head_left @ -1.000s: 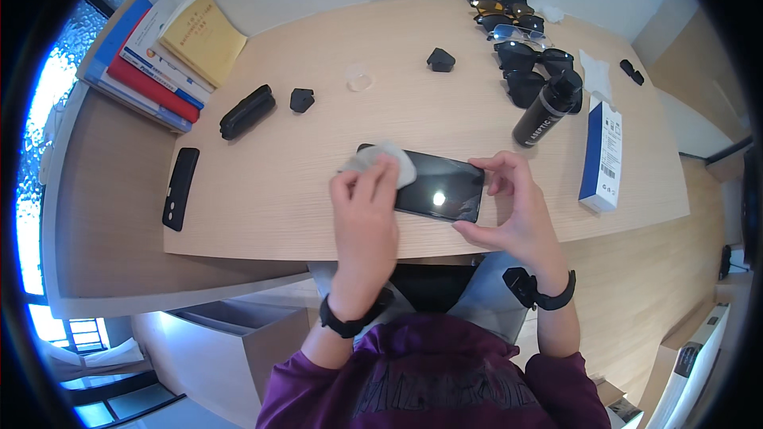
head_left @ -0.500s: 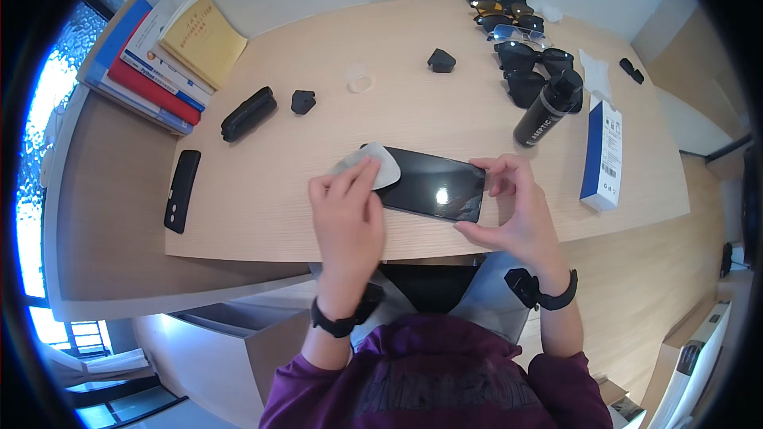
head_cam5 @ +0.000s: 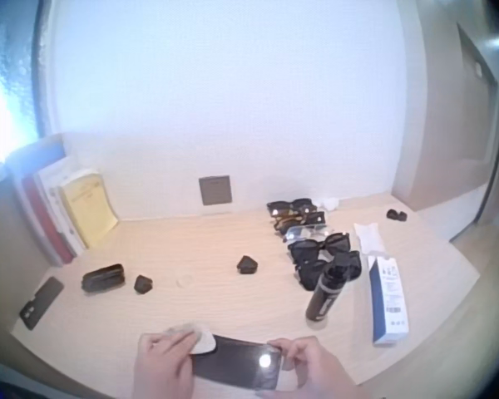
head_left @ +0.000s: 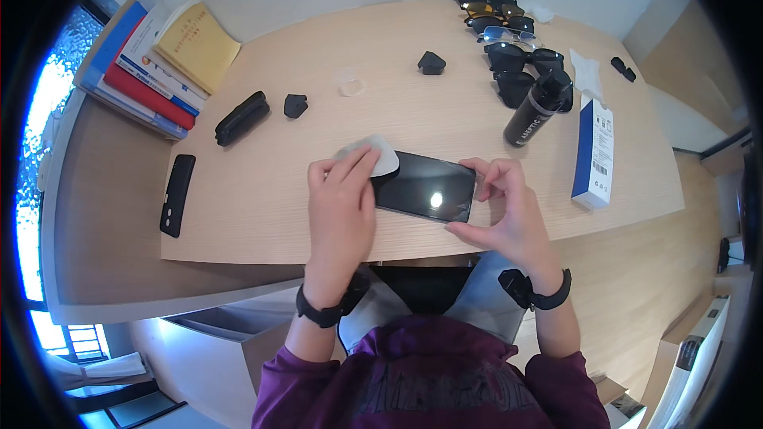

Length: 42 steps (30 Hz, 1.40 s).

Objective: The person cleans a mobile phone using a cloth. The person wipes the back and the camera lenses of the blue phone, then flips it over to wipe the screen and edges, handling the phone and cloth by hand.

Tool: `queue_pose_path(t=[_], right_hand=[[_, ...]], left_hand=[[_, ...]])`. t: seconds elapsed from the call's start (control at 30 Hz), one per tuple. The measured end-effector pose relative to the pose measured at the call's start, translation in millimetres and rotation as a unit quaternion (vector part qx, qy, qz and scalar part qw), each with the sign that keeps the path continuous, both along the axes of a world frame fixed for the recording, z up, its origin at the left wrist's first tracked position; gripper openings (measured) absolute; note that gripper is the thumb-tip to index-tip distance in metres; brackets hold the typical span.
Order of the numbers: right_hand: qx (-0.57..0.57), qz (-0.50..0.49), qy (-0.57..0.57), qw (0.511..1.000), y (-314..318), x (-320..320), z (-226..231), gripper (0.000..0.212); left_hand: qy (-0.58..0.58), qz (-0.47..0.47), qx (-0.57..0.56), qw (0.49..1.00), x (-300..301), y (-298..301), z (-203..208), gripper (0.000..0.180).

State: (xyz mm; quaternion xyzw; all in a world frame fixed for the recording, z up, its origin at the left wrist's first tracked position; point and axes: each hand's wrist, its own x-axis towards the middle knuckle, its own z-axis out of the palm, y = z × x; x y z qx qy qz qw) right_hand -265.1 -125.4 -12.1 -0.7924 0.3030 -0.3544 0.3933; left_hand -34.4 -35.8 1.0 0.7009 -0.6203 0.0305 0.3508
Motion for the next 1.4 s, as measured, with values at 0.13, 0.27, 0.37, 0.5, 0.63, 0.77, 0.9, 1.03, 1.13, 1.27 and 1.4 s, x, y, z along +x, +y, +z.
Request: queue_pose_path(t=[0.13, 0.27, 0.37, 0.5, 0.63, 0.77, 0.9, 1.03, 1.13, 1.27, 1.4], right_hand=[[-0.002, 0.008, -0.016, 1.000, -1, 1, -3, 0.068], [0.028, -0.011, 0.001, 1.000, 1, 2, -2, 0.071], [0.024, -0.008, 0.005, 1.000, -1, 3, -3, 0.083], [-0.025, -0.030, 0.000, 0.999, -2, 5, 4, 0.101], [0.016, -0.042, 0.022, 0.999, -4, 0, 2, 0.117], [0.005, -0.024, 0.030, 0.999, -4, 0, 2, 0.122], [-0.005, -0.026, 0.022, 0.999, -4, 2, 2, 0.123], [0.005, -0.010, 0.012, 1.000, -5, 1, 0, 0.125], [0.018, -0.008, 0.004, 1.000, -3, 1, -1, 0.127], [0.021, -0.008, -0.009, 1.000, -3, 4, 2, 0.129], [0.050, -0.006, -0.018, 0.999, -5, 2, 2, 0.130]], left_hand=[[-0.019, 0.003, -0.027, 0.999, -31, -13, 2, 0.041], [0.054, -0.110, -0.005, 0.993, -68, -19, 0, 0.042], [0.033, -0.123, -0.025, 0.992, -77, -20, 0, 0.043], [0.048, -0.175, 0.002, 0.983, -67, -16, 3, 0.044], [0.075, -0.256, 0.050, 0.962, -47, -3, 7, 0.046], [0.074, -0.278, 0.059, 0.956, -19, 6, 13, 0.046], [0.059, -0.167, 0.027, 0.984, -17, -6, 9, 0.045], [0.022, -0.071, -0.022, 0.997, -50, -19, -1, 0.038], [0.045, -0.134, -0.018, 0.990, -77, -18, 2, 0.039], [0.071, -0.182, 0.012, 0.981, -63, -13, 7, 0.038], [0.114, -0.247, 0.064, 0.960, -38, 2, 15, 0.036]])
